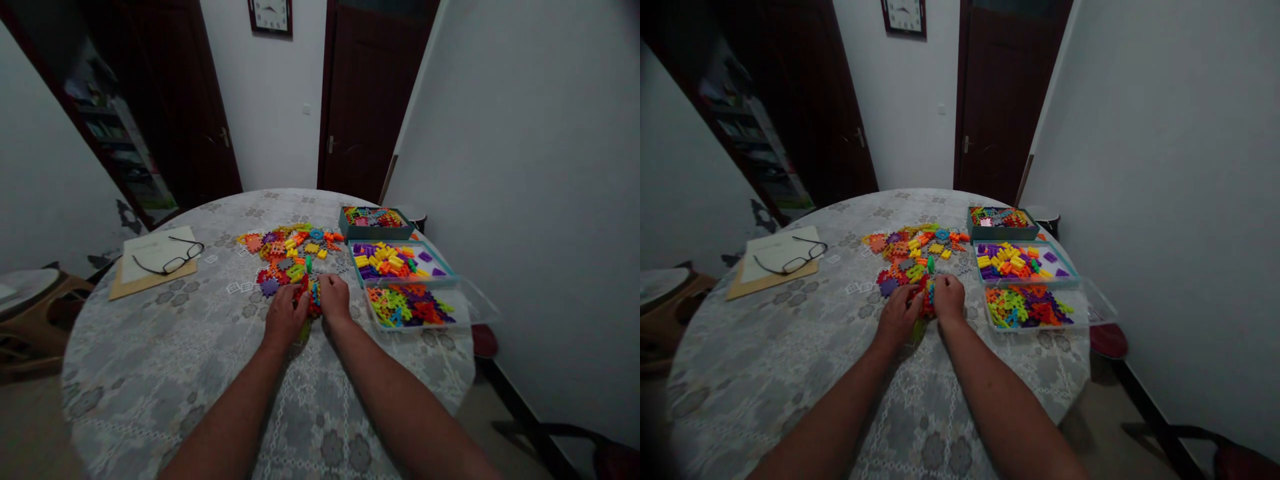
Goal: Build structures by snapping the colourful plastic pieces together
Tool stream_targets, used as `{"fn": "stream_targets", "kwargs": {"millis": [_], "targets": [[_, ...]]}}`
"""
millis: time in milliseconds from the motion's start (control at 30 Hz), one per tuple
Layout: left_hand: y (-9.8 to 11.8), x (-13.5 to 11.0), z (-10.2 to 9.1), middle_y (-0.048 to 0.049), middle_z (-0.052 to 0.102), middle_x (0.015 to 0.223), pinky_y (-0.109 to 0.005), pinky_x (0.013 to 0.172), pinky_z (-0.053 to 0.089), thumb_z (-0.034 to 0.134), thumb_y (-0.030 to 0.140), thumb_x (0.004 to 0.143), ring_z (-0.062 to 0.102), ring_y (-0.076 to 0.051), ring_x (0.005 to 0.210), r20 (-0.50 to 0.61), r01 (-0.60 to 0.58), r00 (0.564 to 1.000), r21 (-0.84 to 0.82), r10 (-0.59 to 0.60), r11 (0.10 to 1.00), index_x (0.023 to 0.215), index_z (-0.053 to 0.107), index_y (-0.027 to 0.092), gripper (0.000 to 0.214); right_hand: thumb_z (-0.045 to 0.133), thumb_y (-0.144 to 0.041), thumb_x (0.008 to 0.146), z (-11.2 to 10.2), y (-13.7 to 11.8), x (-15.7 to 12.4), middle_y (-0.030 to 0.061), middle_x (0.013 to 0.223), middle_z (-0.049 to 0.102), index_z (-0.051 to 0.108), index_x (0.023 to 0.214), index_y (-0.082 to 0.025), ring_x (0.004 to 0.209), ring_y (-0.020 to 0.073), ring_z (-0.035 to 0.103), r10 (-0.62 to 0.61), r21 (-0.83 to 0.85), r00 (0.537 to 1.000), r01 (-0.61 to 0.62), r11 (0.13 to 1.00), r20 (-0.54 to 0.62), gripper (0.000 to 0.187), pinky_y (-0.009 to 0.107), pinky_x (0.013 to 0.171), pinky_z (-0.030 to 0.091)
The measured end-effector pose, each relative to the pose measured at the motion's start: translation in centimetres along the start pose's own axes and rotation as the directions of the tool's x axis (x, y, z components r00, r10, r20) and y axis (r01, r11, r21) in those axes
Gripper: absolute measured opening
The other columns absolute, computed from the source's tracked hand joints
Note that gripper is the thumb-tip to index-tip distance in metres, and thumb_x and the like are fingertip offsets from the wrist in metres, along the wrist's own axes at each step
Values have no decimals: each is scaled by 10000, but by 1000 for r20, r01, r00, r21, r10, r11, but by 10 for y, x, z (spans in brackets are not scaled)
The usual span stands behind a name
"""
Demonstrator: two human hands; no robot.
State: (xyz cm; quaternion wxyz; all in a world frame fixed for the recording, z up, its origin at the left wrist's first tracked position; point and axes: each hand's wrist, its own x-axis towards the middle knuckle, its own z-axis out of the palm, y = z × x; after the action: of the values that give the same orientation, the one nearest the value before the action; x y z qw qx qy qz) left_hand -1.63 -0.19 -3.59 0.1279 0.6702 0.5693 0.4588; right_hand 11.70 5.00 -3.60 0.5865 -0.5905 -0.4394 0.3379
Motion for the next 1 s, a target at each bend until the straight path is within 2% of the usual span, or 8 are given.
{"fn": "stream_targets", "kwargs": {"millis": [133,267,433,600,733,867,933,1000], "targets": [[0,0,-1,-167,734,1194,-519,1057,521,564,442,1011,697,-343,1154,2,54,999,-8,-54,999,1181,714,197,334,571,-462,818,3,6,-5,11,719,739,771,804,-199,681,206,663,96,145,995,-95,985,-1,331,285,612,495],[3,-1,0,-152,733,1231,-508,1081,510,546,441,1015,691,-326,1185,-24,100,994,-78,-102,992,1234,709,212,356,532,-450,840,10,7,-16,15,756,748,765,848,-199,699,199,674,107,221,994,-108,969,17,343,284,633,514],[10,-1,9,-164,705,1229,-520,1130,480,547,445,1006,659,-324,1220,-95,107,988,-131,-120,986,1199,700,210,341,547,-409,871,18,1,-32,27,806,754,725,764,-237,804,212,649,39,198,999,-44,979,31,269,304,769,506],[17,8,17,-151,713,1143,-523,1092,496,600,499,962,672,-325,1135,-170,258,942,-181,-288,949,1127,692,207,348,542,-370,877,20,-4,-34,23,752,719,668,681,-251,794,219,618,3,177,999,-11,984,46,263,312,773,486],[23,11,18,-141,737,1167,-499,1077,502,610,504,956,689,-318,1134,-172,321,906,-319,-387,892,1149,680,219,351,533,-452,903,18,-4,-32,18,767,714,681,738,-239,771,211,615,-5,188,999,-3,982,43,307,304,737,482],[28,11,15,-142,730,1313,-467,1093,500,592,461,984,690,-303,1198,-170,323,882,-462,-440,826,1330,631,230,418,565,-496,891,17,-5,-32,6,770,713,705,802,-222,757,200,620,-10,233,998,-5,972,64,320,292,721,490],[29,10,14,-133,726,1328,-455,1090,506,539,448,1015,692,-289,1197,-155,313,882,-513,-444,800,1357,620,232,413,586,-512,881,17,-8,-33,10,798,729,726,847,-213,771,203,632,-9,240,997,-9,971,75,331,295,738,499],[31,9,14,-122,736,1285,-449,1087,511,513,444,1030,696,-276,1171,-146,281,898,-536,-415,796,1301,643,226,372,596,-525,878,16,-12,-33,20,821,741,737,871,-207,794,212,643,-23,207,997,8,978,69,348,304,761,504]]}}
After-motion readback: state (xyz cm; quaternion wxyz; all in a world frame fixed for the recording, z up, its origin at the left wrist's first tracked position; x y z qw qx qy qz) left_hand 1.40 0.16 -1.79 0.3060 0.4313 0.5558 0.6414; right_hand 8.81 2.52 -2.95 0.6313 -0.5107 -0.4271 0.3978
